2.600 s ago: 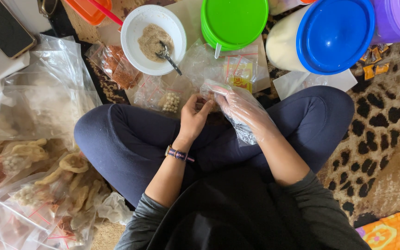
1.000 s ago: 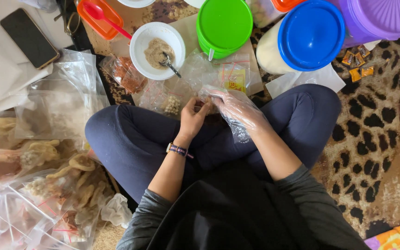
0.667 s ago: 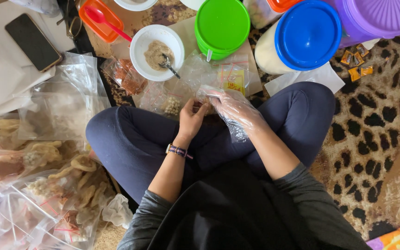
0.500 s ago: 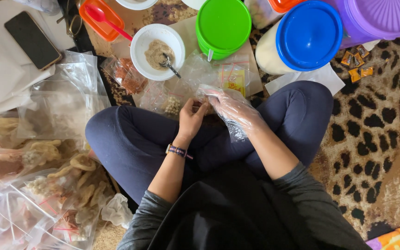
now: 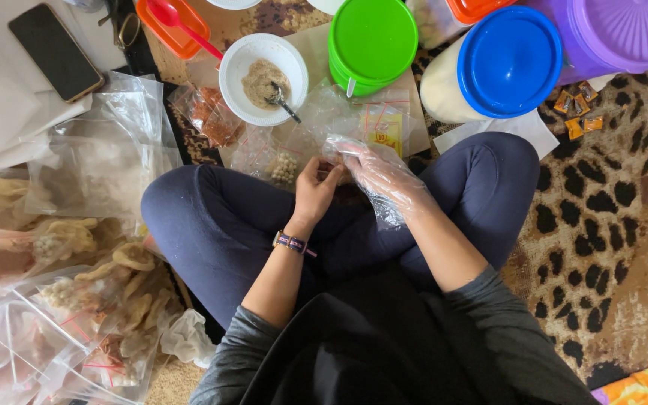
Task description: Packaging small food items into plastic bags and handling powdered ingredients with a spoon
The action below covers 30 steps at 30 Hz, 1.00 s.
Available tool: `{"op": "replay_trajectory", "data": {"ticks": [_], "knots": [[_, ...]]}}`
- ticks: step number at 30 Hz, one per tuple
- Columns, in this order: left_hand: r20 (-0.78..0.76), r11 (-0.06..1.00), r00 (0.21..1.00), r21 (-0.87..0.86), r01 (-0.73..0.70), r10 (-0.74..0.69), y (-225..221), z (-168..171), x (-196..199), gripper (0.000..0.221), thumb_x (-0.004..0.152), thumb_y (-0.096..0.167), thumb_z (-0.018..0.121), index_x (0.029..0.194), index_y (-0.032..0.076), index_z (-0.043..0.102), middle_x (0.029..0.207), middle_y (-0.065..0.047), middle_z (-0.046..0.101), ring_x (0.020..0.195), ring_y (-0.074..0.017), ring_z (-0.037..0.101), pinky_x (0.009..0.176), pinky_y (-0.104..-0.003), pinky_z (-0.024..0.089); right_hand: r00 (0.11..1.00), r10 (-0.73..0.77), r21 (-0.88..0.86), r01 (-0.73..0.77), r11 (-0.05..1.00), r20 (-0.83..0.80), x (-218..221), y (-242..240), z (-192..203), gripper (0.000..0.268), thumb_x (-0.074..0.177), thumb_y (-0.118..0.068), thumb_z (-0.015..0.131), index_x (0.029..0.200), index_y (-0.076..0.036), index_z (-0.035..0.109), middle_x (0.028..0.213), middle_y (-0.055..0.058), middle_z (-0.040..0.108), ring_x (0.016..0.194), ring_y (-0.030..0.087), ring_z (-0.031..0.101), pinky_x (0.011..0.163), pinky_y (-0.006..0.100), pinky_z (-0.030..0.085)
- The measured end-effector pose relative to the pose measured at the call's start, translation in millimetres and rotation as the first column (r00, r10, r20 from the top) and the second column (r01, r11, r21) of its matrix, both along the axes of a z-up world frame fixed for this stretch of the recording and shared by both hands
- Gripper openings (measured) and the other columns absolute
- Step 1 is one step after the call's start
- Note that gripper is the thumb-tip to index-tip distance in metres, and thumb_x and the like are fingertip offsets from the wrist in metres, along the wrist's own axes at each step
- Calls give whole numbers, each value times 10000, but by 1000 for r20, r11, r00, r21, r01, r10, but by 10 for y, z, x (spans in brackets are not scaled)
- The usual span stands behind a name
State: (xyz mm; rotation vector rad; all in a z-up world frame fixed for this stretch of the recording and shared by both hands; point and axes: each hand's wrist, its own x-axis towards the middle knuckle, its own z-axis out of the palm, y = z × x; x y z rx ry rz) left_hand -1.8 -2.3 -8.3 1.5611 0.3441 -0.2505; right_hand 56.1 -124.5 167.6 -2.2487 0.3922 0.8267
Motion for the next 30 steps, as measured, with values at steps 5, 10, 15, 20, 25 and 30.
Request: {"op": "replay_trajectory", "data": {"ticks": [5,10,15,20,25,30], "knots": [[-11,1000,1000,-14,-1,1,8,40,-10,188,872,210,778,956,64,697,847,-84,734,735,-160,725,630,-293,581,998,-60,40,61,997,-20,-14,-20,-132,494,905,-557,537,1165,-183,730,1247,61,696,1275,260,574,1116,448,418],[-1,1000,1000,-9,4,-4,0,-8,-9,193,869,206,781,963,61,695,863,-85,732,753,-157,722,647,-293,583,996,-84,32,85,996,-27,30,-16,-164,513,916,-536,497,1141,-139,732,1225,72,705,1267,257,582,1124,438,413],[18,1000,1000,13,15,-16,19,-10,-9,200,873,201,777,962,43,693,865,-104,737,762,-180,731,653,-324,591,994,-110,93,110,990,-5,42,-99,-417,527,875,-613,527,1115,-196,743,1199,41,715,1247,246,593,1090,441,439],[42,995,994,29,100,-101,98,43,-18,119,959,163,672,995,51,661,893,-127,718,858,-217,714,706,-354,598,997,-54,114,48,992,46,20,-151,-509,477,909,-580,506,1166,-249,733,1227,27,705,1240,271,596,1066,443,465],[32,991,993,65,114,-116,105,86,-47,136,960,150,658,1012,27,632,896,-136,696,878,-191,671,739,-339,592,992,21,120,-35,992,121,-117,-263,-528,363,952,-489,518,1216,-318,699,1277,51,684,1253,288,591,1058,435,486],[28,999,998,1,53,-53,80,208,-80,241,957,262,718,987,28,671,859,-135,708,811,-166,670,715,-307,600,955,40,165,-92,982,295,-126,-345,-847,334,994,-483,535,1260,-327,662,1232,74,695,1212,296,618,1061,452,492]]}}
